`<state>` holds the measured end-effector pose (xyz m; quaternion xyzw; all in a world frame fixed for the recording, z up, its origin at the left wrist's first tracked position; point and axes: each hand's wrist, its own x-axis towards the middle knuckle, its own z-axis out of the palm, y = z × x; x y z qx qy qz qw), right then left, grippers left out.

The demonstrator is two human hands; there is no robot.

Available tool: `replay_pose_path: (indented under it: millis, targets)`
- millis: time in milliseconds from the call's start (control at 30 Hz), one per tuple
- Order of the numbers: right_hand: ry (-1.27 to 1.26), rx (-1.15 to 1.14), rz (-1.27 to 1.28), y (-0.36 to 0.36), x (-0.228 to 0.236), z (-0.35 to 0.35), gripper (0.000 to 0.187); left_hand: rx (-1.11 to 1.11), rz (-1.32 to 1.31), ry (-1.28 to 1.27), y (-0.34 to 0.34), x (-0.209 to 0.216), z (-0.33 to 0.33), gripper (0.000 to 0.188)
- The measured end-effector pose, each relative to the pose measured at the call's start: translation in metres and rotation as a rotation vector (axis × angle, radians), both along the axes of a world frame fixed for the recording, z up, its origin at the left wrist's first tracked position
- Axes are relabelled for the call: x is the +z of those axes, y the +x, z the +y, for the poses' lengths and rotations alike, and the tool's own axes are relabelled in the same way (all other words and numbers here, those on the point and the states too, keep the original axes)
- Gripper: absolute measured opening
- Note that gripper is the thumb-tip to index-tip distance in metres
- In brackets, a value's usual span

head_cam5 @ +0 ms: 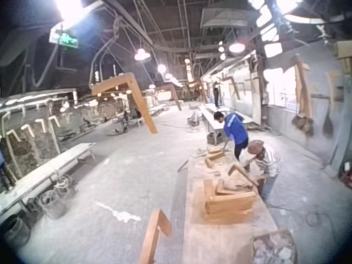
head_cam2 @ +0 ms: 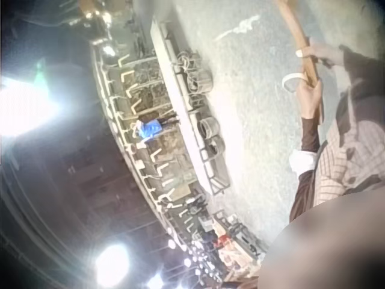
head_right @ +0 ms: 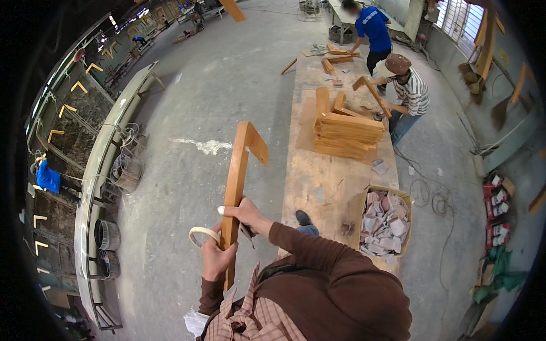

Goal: The person repeatedly picks up L-shaped wooden frames, applies masking tape to edges, and places them on a workbench. The person also wipes the frames with a cloth and handles a roll of tape and a small metal tool.

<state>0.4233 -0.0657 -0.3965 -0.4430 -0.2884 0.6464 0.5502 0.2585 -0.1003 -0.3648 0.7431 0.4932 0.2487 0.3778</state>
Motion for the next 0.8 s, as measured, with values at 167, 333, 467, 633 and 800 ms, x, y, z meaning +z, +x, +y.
replay_pose_path:
  millis: [167, 333, 467, 633, 800]
  targets:
    - [0.060, 0.023, 0.044, 0.068, 0.012, 0.036, 0.040, -0.112, -0.056, 0.178, 0.045, 0.015, 0.033, 0.058]
    - [0.017, 0.042, 0.014, 0.150, 0.009, 0.088, 0.045, 0.129, -0.202, 0.044, 0.081, 0.025, 0.086, 0.058]
    - [0.062, 0.076, -0.177, 0.228, -0.005, 0.117, 0.053, 0.280, -0.411, -0.040, 0.112, 0.034, 0.115, 0.062]
    - [0.070, -0.030, -0.507, 0.298, -0.029, 0.131, 0.061, 0.314, -0.375, -0.087, 0.142, 0.039, 0.130, 0.060]
    - [-0.185, 0.049, -0.824, 0.350, -0.054, 0.110, 0.070, 0.264, -0.406, -0.133, 0.151, 0.036, 0.140, 0.059]
